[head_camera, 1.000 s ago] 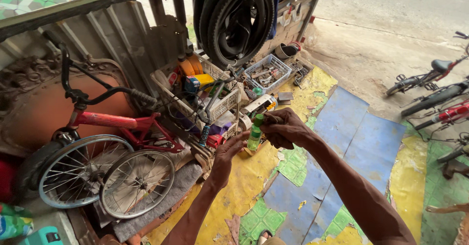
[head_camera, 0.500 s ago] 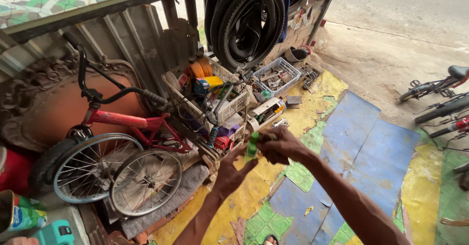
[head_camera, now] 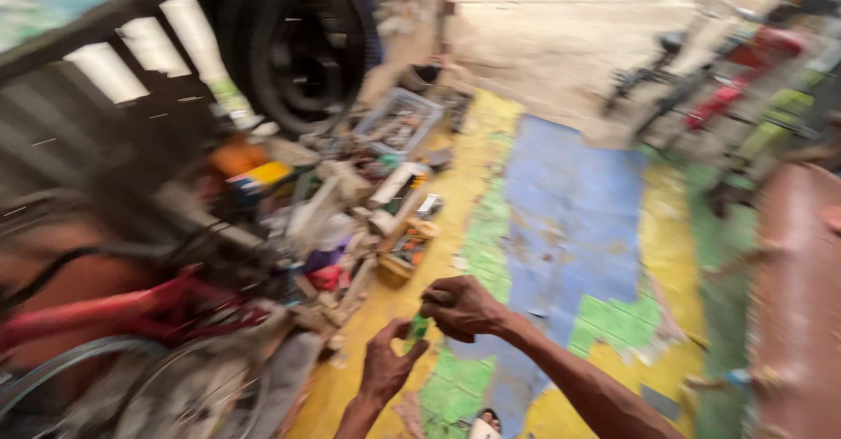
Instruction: The person uses a hammer to tap a bicycle frame, then wipes a green bicycle with a cloth. They proceed to adjust the handlebars and seat of a small red bicycle, moving it to a different spot. Finally, they inspect the handlebars and frame of another bicycle.
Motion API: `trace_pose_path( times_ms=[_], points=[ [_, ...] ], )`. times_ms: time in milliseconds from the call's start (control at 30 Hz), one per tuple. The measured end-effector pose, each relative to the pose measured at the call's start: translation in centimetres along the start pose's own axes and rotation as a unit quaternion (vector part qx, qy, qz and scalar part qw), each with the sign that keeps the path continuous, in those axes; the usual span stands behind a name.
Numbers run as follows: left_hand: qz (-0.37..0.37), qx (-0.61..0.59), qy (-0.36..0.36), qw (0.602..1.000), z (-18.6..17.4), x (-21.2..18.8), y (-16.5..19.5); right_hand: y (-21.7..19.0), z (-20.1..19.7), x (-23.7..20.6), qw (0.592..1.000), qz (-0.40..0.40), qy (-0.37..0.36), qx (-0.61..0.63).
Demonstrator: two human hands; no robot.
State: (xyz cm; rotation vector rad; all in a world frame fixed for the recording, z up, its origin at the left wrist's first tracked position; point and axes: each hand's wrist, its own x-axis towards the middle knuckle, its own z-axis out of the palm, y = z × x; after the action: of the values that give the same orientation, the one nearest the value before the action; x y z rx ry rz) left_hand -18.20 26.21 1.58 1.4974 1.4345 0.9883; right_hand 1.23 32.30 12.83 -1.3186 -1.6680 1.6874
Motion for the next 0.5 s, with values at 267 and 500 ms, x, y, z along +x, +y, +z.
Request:
trace_pose_path(
  times_ms=[267,500],
  points=[
    [0.001,0.013,-0.053,0.999,16.2,6.3,3.1,6.7,-16.8,-4.6,0.956,-0.027,0.089,-0.277],
    [0.026,0.033,-0.099,0.994,28.2,12.4,8.3,8.7,-28.2,-9.1,0.944,0.000,0.165,-0.287]
  ],
)
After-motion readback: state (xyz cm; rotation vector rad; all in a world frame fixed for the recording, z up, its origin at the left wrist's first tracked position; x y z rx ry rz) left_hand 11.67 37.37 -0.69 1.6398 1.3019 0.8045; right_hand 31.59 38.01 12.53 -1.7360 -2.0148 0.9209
